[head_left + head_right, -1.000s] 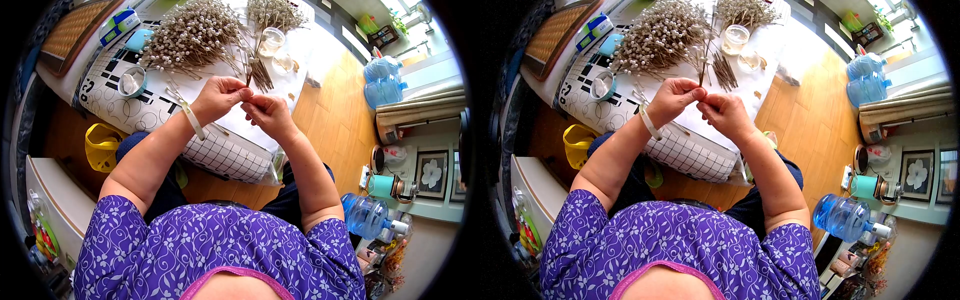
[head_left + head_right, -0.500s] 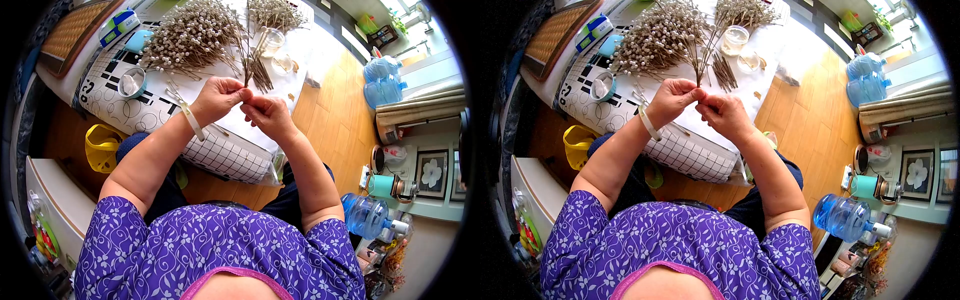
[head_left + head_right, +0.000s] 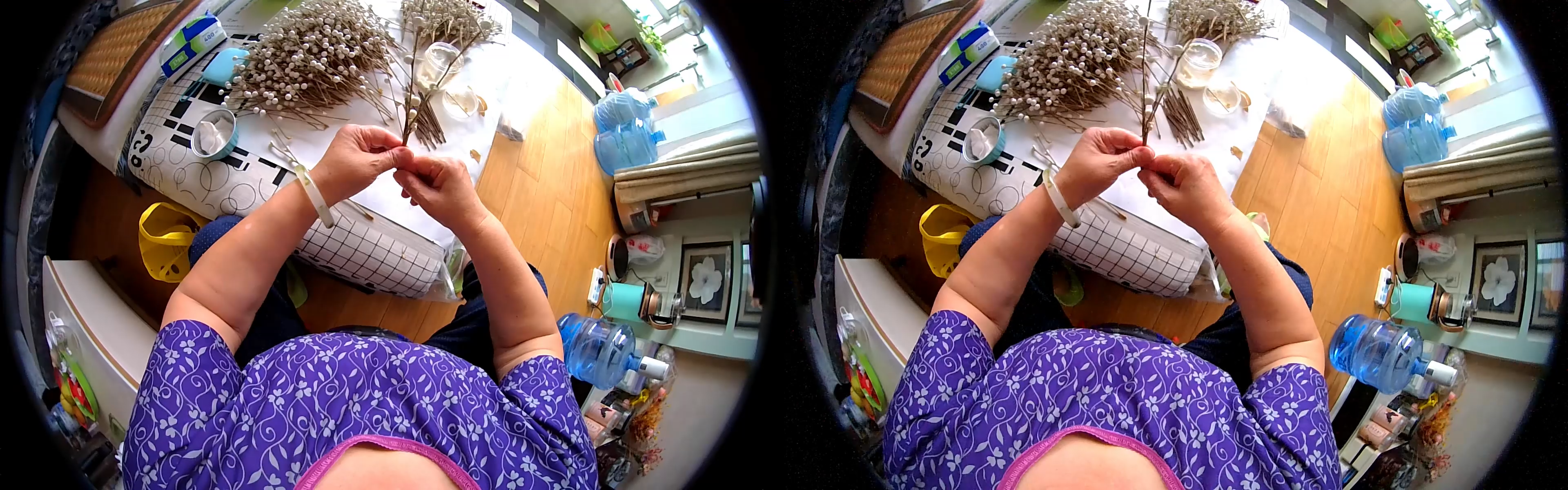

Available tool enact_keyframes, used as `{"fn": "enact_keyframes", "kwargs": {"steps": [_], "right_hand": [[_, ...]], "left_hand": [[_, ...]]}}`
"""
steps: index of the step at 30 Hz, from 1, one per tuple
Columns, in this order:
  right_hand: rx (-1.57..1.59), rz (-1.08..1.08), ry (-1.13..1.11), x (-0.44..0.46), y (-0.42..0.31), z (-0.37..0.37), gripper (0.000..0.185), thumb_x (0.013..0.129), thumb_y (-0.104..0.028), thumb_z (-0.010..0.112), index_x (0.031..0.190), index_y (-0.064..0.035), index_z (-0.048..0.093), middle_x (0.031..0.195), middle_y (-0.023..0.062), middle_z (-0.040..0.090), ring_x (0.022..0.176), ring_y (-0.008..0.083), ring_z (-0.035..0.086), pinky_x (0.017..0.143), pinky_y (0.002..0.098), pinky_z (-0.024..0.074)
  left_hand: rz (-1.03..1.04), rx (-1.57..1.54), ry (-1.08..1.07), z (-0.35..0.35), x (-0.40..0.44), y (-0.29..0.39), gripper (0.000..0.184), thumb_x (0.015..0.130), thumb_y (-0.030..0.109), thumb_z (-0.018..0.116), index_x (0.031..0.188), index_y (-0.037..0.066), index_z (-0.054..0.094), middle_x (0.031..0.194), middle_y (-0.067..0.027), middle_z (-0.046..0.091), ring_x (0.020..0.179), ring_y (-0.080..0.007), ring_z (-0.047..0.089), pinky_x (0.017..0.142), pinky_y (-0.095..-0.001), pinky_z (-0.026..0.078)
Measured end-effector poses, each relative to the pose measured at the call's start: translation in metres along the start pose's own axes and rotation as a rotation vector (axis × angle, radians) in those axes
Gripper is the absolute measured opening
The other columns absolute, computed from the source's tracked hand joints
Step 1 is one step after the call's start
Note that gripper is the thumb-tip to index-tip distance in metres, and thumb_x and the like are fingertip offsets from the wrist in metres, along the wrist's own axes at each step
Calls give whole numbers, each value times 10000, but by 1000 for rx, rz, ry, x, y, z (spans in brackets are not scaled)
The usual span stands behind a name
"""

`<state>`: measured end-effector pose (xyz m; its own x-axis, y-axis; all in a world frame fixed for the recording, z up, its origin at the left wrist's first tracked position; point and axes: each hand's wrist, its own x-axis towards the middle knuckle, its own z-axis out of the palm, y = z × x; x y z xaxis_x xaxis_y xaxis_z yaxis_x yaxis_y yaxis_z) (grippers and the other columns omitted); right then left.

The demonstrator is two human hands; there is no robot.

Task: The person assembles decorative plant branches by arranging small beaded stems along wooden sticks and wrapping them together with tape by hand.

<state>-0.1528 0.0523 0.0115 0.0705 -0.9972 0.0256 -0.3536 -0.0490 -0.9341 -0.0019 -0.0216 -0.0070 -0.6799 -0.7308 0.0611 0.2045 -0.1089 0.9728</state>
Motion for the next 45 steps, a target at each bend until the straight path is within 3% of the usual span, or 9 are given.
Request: {"fn": "enact_keyframes", "kwargs": {"steps": [6, 15, 26, 29, 33, 35, 39, 42, 45], "right_hand": [[-9, -124, 15, 1, 1, 2, 103, 752, -71, 538, 758, 7, 604, 538, 87, 539, 480, 87, 506, 483, 242, 415], [-34, 7, -33, -1, -2, -7, 155, 792, -118, 551, 734, 16, 603, 539, 29, 540, 497, 69, 503, 470, 219, 407], [160, -9, 20, -1, 8, -3, 154, 791, -121, 552, 724, 11, 595, 553, 52, 562, 492, 84, 521, 463, 240, 412], [-209, -52, -33, 1, 1, -12, 166, 793, -147, 536, 732, -9, 605, 556, 93, 554, 484, 137, 529, 482, 283, 417], [-213, -45, -27, 3, 5, -10, 170, 786, -163, 539, 734, -16, 609, 559, 107, 551, 487, 177, 522, 496, 284, 416], [-141, -43, -77, 5, 7, -11, 195, 820, -148, 544, 707, 7, 580, 543, 22, 529, 482, 60, 468, 451, 212, 387], [-213, -169, -21, 0, -4, -12, 171, 794, -159, 547, 728, -13, 604, 553, 73, 539, 484, 122, 478, 469, 262, 386], [325, -65, -135, -13, -28, -22, 200, 834, -145, 517, 707, -2, 576, 588, -32, 494, 501, 31, 409, 446, 186, 326], [377, 15, 29, -3, -11, -32, 209, 843, -139, 500, 692, -6, 559, 584, -33, 483, 523, 24, 393, 468, 176, 317]], "left_hand": [[-15, -3, -8, 0, 0, 1, 125, 781, 87, 627, 844, -21, 624, 774, -50, 630, 706, -83, 570, 651, -200, 471], [16, 23, 41, 2, -1, -3, 115, 781, 84, 628, 821, -24, 617, 751, -47, 625, 684, -78, 564, 628, -203, 464], [26, -43, 30, 7, -3, -12, 91, 801, 30, 581, 851, -41, 608, 785, -75, 624, 709, -117, 586, 663, -236, 492], [76, 141, 114, 10, -3, -14, 90, 792, 22, 578, 834, -55, 600, 707, -59, 608, 639, -83, 552, 591, -204, 466], [65, 238, 113, 14, -5, -8, 72, 809, 26, 564, 827, -41, 581, 717, -41, 593, 628, -82, 535, 595, -207, 461], [5, 173, 128, 15, -4, -9, 67, 819, 34, 548, 820, -30, 567, 697, -30, 573, 608, -78, 516, 571, -204, 447], [-56, 102, 111, 17, -4, -7, 77, 825, 51, 544, 823, -23, 563, 697, -33, 571, 609, -80, 514, 571, -196, 438], [-59, 52, 65, 17, -7, -5, 87, 827, 65, 545, 822, -20, 564, 693, -34, 570, 606, -85, 513, 578, -196, 432], [-69, -21, 62, 15, -6, -2, 107, 824, 81, 560, 832, -24, 580, 700, -43, 578, 615, -93, 523, 588, -212, 438]]}}
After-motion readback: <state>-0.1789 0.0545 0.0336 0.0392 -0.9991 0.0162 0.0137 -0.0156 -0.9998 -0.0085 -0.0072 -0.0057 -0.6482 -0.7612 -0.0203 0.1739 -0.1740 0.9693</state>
